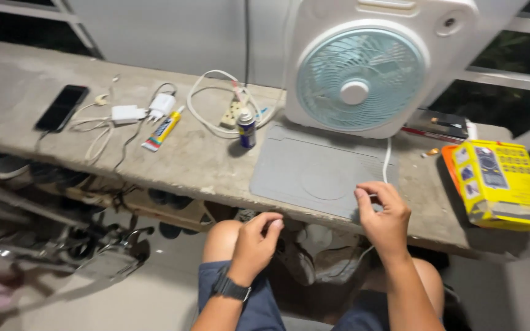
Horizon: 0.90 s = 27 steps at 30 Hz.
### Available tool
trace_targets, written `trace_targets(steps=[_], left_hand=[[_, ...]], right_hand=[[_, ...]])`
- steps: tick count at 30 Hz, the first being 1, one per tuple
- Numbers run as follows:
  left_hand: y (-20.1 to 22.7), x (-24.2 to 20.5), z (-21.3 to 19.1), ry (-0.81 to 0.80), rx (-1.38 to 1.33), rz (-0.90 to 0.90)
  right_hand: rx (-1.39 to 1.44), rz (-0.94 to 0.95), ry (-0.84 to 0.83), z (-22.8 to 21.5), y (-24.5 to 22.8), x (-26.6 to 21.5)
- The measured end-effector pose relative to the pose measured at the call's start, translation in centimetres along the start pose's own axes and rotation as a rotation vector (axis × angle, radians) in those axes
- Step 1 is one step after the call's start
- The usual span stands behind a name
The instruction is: Testing a repaired portable fan using a digital multimeter and pliers to check electrical functionality.
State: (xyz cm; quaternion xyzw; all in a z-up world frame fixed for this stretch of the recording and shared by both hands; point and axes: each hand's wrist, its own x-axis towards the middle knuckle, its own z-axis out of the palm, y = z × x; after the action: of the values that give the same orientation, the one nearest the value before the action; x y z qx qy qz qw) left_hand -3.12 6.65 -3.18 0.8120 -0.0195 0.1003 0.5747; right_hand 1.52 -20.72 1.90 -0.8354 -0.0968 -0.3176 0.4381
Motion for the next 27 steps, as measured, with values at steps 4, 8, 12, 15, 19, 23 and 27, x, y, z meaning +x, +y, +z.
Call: trace_targets(steps=[4, 8, 12, 15, 19, 23, 27], left_hand=[[1.2, 0.0, -2.5, 0.026, -0.172, -0.236], [-0.8, 4.2, -7.0, 0.241, -0.15, 0.014], [-4.7, 11.2, -12.3, 0.482, 0.206, 0.223], [-9.1, 17.3, -15.1, 0.604, 0.43, 0.324], [-11.3, 21.4, -17.7, 0.563, 0.703, 0.105], [-13.7, 23.6, -19.0, 0.557, 0.849, -0.04], [-10.1, 21.3, -18.9, 0.609, 0.755, -0.069]], right_hand=[[-0.05, 0.061, 0.031, -1.8, 1.0, 0.9], [-0.065, 0.062, -0.017, -1.1, 0.2, -0.5], [-0.046, 0.144, -0.145, 1.2, -1.3, -1.7], [-0.027, 0.134, -0.173, 4.0, -2.5, -2.6], [-0.035, 0.128, -0.18, 6.7, -4.7, -3.5], [-0.03, 0.227, -0.226, 8.4, -7.0, -3.3], [0.06, 0.145, -0.195, 9.7, -6.2, -3.6]])
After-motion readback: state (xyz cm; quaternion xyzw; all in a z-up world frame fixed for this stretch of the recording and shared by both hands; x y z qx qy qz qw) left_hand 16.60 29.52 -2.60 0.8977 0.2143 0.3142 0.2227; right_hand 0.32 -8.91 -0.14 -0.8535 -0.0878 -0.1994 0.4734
